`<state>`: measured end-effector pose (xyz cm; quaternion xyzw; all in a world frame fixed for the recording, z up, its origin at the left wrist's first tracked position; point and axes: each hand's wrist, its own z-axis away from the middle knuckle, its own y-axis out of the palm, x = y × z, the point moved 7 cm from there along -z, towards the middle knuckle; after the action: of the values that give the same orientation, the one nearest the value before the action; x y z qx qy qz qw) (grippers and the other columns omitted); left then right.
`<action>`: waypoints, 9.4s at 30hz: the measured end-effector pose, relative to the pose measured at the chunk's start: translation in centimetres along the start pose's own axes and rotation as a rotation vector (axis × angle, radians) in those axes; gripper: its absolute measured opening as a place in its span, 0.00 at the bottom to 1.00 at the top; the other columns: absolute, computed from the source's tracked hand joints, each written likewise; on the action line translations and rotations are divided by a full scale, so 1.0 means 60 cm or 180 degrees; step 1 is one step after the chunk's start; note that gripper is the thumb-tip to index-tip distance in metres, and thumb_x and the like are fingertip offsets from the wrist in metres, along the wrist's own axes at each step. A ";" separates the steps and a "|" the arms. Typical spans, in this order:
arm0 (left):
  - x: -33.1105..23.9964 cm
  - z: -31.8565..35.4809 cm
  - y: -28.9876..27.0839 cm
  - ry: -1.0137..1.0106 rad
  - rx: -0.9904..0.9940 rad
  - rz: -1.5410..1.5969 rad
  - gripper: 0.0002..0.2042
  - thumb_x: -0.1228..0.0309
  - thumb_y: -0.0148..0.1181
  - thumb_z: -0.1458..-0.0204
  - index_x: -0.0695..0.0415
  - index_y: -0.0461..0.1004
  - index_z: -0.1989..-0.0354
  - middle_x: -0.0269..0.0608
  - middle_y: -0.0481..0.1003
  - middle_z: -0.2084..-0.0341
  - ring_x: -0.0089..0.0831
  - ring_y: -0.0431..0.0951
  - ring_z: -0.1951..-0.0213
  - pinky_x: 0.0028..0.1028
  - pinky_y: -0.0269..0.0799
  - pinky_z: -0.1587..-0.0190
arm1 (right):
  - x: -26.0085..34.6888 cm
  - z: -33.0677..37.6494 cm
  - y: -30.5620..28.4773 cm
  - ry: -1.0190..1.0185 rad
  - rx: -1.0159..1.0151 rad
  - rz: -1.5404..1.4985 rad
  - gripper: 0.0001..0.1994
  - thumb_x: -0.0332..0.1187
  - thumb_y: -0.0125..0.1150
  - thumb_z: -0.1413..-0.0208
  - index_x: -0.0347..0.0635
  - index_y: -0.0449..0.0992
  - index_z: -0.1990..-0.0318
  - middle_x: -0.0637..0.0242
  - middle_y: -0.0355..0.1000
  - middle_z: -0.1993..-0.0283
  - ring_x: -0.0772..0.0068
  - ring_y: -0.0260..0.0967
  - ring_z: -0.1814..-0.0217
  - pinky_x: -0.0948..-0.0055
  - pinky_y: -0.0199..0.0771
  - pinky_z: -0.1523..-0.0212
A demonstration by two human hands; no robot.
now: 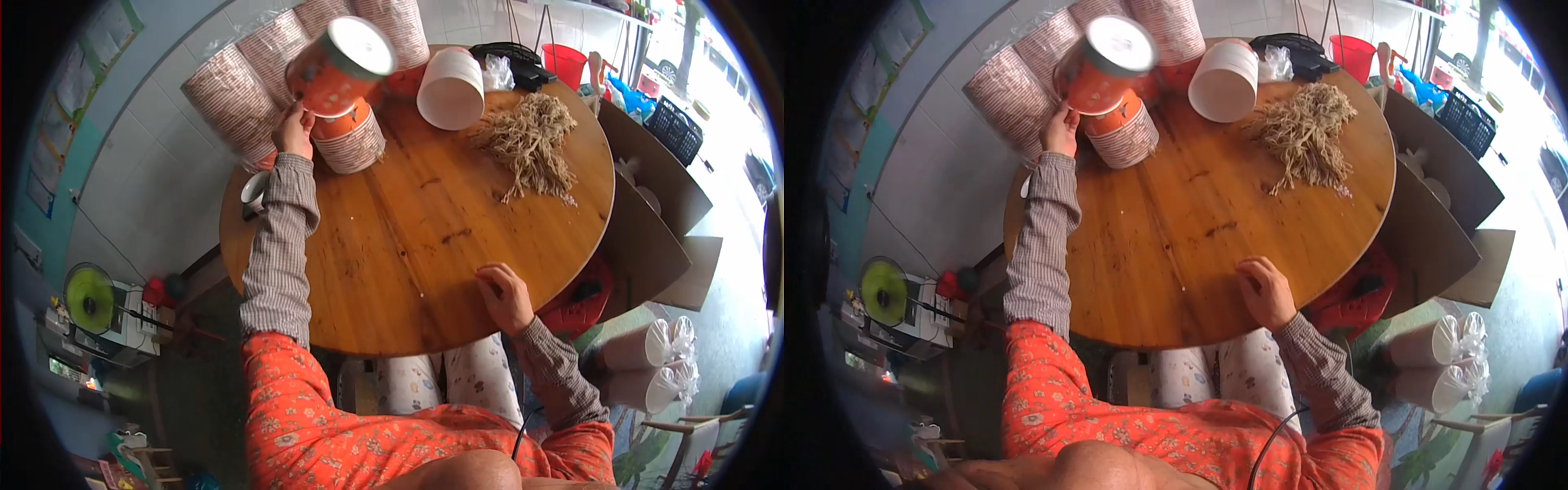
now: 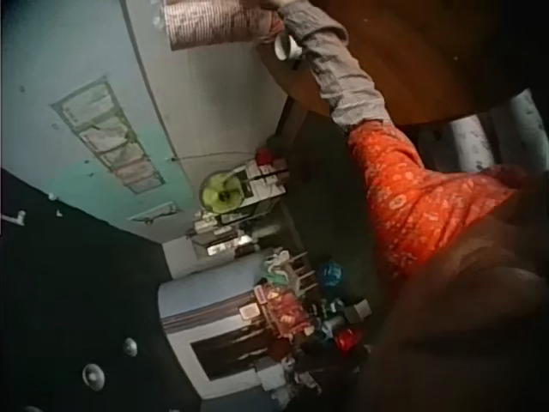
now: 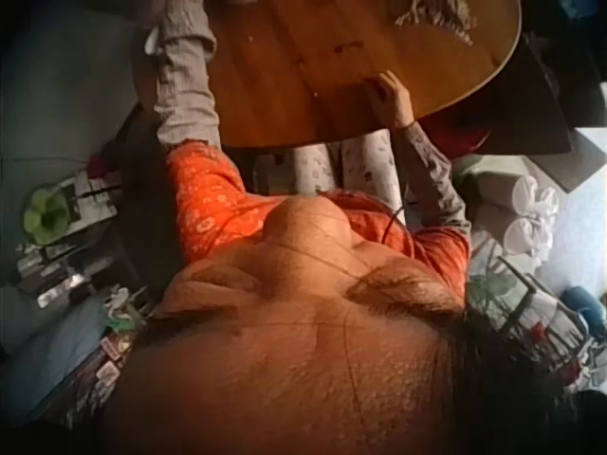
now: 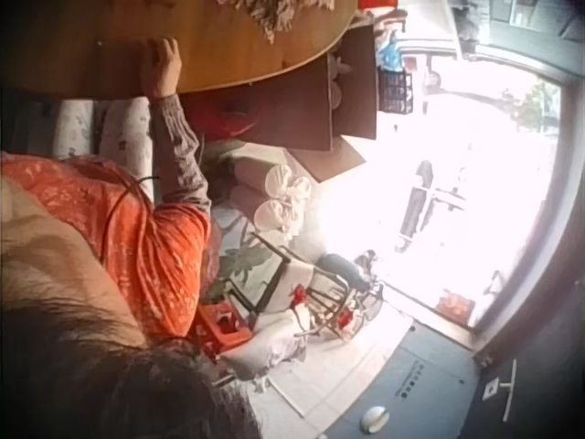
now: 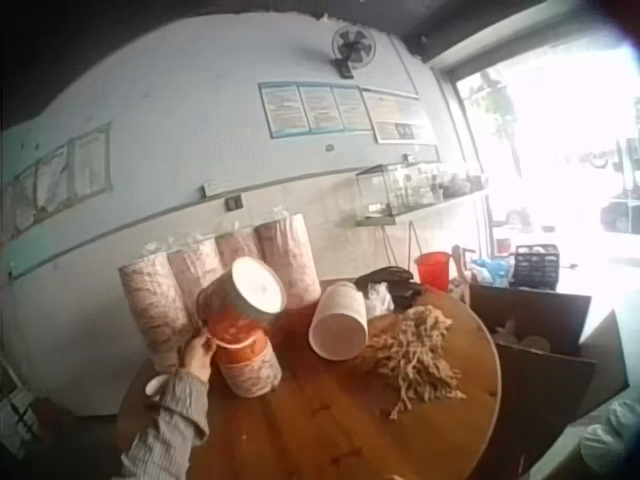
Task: Threading fiber handles through holes in paper buckets for packaging assembly.
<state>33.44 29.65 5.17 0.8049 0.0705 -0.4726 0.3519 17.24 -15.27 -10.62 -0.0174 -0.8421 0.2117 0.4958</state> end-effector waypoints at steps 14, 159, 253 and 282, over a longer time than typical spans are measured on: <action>-0.032 -0.121 -0.046 0.1173 -0.0644 -0.2006 0.27 0.49 0.64 0.50 0.60 0.70 0.52 0.45 0.72 0.60 0.36 0.75 0.60 0.29 0.73 0.59 | 0.010 -0.005 0.006 0.0120 0.0175 0.0170 0.06 0.24 0.58 0.48 0.37 0.76 0.63 0.57 0.73 0.56 0.54 0.73 0.55 0.66 0.74 0.56; -0.079 0.489 -0.067 -0.0204 0.0383 -0.1642 0.26 0.72 0.51 0.40 0.58 0.55 0.34 0.44 0.69 0.45 0.21 0.75 0.71 0.17 0.72 0.77 | -0.198 -0.270 -0.084 0.0223 -0.0295 0.1800 0.07 0.35 0.56 0.45 0.52 0.80 0.63 0.64 0.69 0.60 0.60 0.70 0.54 0.64 0.71 0.55; 0.180 0.530 0.106 -0.0116 0.2027 -0.2325 0.19 0.61 0.54 0.39 0.63 0.68 0.77 0.45 0.68 0.85 0.28 0.69 0.81 0.30 0.63 0.77 | -0.011 -0.085 0.018 -0.0197 -0.0015 -0.0395 0.05 0.25 0.64 0.48 0.36 0.76 0.64 0.68 0.70 0.71 0.80 0.67 0.73 0.80 0.69 0.70; 0.057 0.482 -0.118 0.1303 0.0977 -0.4052 0.09 0.69 0.60 0.49 0.64 0.73 0.66 0.54 0.75 0.74 0.50 0.76 0.71 0.40 0.71 0.70 | -0.009 -0.029 0.143 0.0493 0.0454 -0.1444 0.05 0.26 0.58 0.41 0.37 0.72 0.60 0.70 0.71 0.65 0.80 0.69 0.62 0.79 0.73 0.61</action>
<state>11.60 15.86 -9.99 0.7206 0.5271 -0.4304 -0.1328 17.42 -6.98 -13.55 0.1909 -0.7669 0.1519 0.5937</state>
